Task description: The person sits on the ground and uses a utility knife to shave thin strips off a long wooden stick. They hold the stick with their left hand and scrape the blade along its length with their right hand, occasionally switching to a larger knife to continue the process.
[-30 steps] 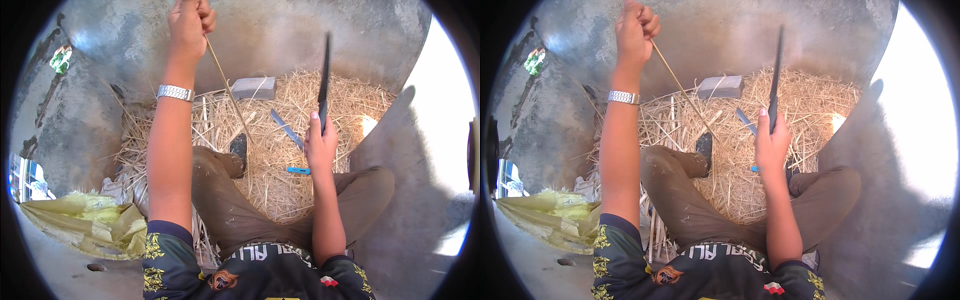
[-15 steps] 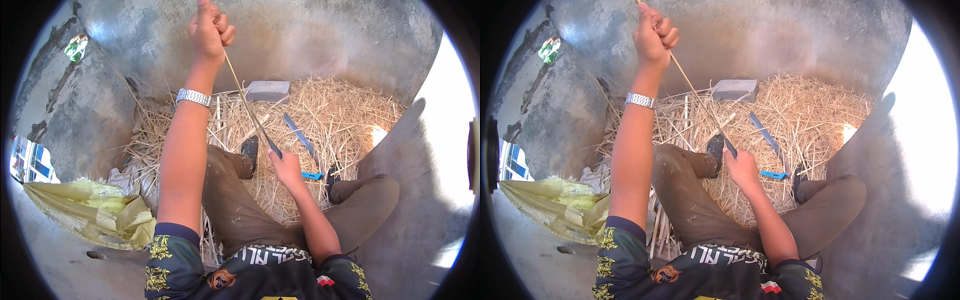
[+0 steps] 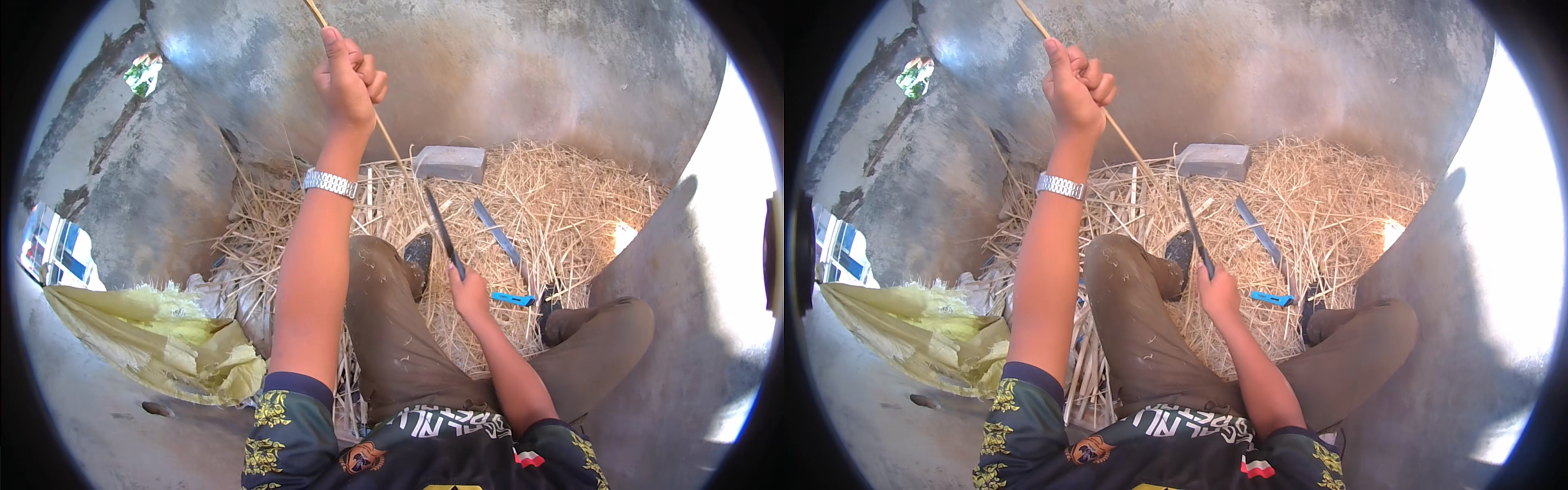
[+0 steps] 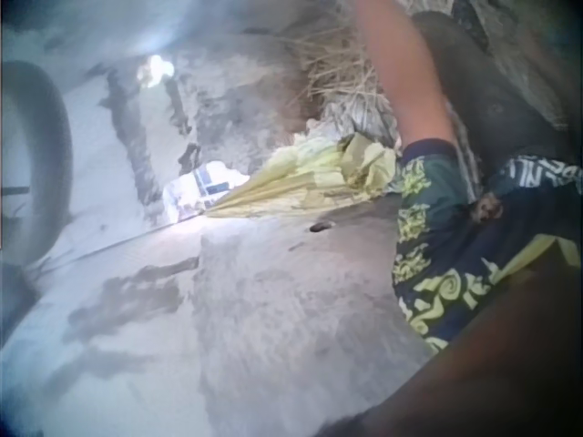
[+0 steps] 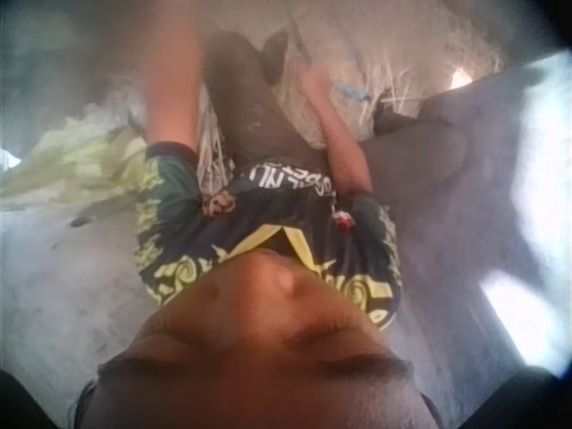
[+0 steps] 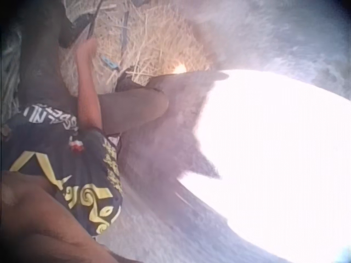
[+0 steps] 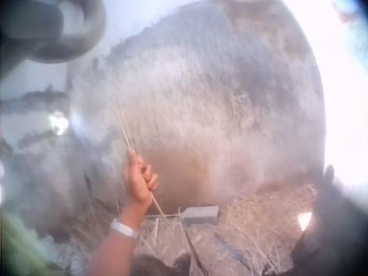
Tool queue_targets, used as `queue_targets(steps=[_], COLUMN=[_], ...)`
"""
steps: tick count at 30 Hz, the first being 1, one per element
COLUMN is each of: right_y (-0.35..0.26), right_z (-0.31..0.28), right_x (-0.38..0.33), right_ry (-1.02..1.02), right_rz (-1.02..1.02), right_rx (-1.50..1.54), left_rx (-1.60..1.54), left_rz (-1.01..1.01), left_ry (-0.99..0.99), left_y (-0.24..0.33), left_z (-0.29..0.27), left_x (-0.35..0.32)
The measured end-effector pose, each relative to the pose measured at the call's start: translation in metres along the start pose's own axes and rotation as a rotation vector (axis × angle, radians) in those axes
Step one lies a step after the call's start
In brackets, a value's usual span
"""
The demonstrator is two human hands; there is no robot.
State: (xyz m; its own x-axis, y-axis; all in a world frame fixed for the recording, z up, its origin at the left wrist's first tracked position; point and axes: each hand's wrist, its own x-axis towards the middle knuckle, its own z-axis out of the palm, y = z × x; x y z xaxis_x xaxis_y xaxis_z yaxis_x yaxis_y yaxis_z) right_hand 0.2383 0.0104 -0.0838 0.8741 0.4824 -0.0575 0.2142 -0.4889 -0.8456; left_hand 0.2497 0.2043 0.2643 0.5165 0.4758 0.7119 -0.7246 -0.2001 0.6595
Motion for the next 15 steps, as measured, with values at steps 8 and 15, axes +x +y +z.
queue_targets(steps=[8, 15], right_y=[-0.098, 0.002], right_z=[-0.076, 0.006], right_x=[-0.032, 0.004], right_ry=[0.261, -0.048], right_rz=[-0.419, -0.140], right_rx=[0.480, -0.097], left_rx=[0.080, 0.151], left_rz=[0.039, 0.018], left_ry=[0.179, 0.162], left_y=[0.007, 0.000], left_z=[-0.038, -0.029], left_x=[0.001, 0.002])
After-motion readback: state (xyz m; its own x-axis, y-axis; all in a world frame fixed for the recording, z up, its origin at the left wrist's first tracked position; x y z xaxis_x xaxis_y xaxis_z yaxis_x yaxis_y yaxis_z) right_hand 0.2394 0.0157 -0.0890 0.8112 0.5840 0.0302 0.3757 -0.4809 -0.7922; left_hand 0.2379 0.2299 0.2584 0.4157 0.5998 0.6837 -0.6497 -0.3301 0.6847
